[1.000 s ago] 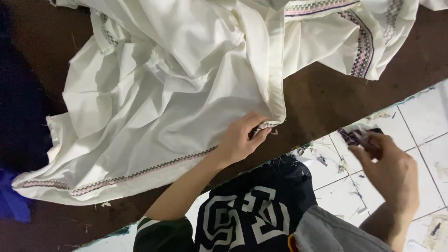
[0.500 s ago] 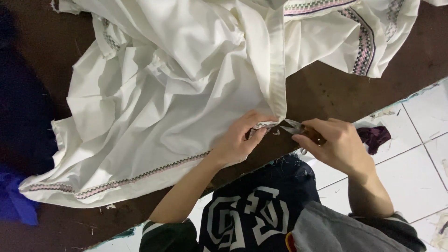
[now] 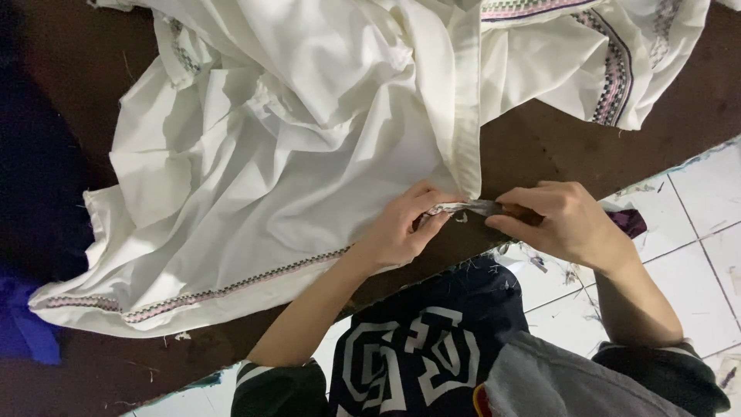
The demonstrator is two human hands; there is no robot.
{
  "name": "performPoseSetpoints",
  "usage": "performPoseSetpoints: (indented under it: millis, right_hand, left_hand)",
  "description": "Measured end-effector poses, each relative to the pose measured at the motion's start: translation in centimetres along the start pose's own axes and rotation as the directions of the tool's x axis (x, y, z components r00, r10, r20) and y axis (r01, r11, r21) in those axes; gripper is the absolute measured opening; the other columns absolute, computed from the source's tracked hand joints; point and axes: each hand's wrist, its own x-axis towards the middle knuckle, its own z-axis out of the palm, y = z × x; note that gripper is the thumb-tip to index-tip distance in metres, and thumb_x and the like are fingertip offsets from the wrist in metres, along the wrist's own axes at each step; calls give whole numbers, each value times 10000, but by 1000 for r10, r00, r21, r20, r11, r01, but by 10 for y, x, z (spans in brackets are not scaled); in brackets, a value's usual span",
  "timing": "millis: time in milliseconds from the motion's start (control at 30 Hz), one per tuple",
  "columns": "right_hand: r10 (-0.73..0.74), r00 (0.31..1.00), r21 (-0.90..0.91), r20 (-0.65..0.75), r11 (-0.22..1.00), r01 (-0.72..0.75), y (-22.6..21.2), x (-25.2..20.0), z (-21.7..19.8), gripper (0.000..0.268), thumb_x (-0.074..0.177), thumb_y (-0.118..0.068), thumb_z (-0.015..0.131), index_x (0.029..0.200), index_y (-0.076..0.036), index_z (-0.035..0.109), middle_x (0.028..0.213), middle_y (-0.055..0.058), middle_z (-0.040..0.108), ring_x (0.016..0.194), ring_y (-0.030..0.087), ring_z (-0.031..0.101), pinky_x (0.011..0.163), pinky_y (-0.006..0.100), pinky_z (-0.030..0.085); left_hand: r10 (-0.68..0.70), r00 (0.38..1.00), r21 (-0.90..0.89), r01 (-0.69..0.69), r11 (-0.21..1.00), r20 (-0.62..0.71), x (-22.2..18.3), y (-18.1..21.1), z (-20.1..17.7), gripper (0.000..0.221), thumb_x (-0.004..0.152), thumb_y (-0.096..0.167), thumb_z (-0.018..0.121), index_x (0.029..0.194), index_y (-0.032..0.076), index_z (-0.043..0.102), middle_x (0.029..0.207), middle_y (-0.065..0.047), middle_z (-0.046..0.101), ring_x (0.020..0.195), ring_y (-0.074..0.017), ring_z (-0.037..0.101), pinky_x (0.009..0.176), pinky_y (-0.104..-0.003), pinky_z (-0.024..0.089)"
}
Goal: Trimming loose threads from a white garment using thread snips
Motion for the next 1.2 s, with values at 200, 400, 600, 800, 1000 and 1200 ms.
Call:
performPoseSetpoints:
  millis: [200,400,600,800,1000,1200]
  right_hand:
    - [27,999,13,-33,1000,-26,9,-6,4,256,845,-185,802,1013,-2,742,658,51,701,504,162,584,464,293,484]
    - [-79,996,-93,-44,993,75,-4,-5,6,173,889,-192,778,971,-41,748,683,27,721,517,154,596,545,299,516]
    - [-181,979,-304,-99,942,143,-13,-9,18,326,864,-320,838,994,-47,716,772,15,740,511,193,541,520,320,479]
    - [-243,966,-288,-91,935,208,-19,0,17,221,915,-264,786,971,-59,725,786,15,753,468,169,537,552,311,484]
    - [-174,982,-308,-73,940,144,-12,-11,13,305,861,-305,833,982,-46,728,779,23,765,501,159,597,509,305,515]
    - [-259,963,-323,-80,920,221,-20,-2,12,193,936,-220,779,946,-35,724,667,17,692,453,140,525,569,315,466]
  left_hand:
    - [-17,1000,7,17,1000,8,0,5,-2,318,1069,272,468,1339,201,621,1114,-26,595,827,-151,558,790,-277,464]
    - [-21,1000,-20,21,1000,11,0,-2,3,380,1056,339,523,1376,166,633,1143,-35,615,923,-148,619,864,-259,492]
    - [58,998,42,-58,997,1,0,-19,9,367,1031,191,585,1396,162,616,1189,-54,600,1011,-200,626,900,-292,516]
    - [73,997,59,-72,996,1,-1,-19,12,391,1015,148,628,1402,207,616,1123,-35,603,854,-161,620,793,-254,520]
    - [156,987,67,-154,986,-32,-1,-26,15,367,1055,200,590,1419,153,599,1163,-48,616,883,-183,628,803,-282,537]
    - [186,982,59,-183,981,-40,-1,-32,17,388,1053,134,620,1432,210,587,1109,-30,571,872,-161,611,827,-269,528]
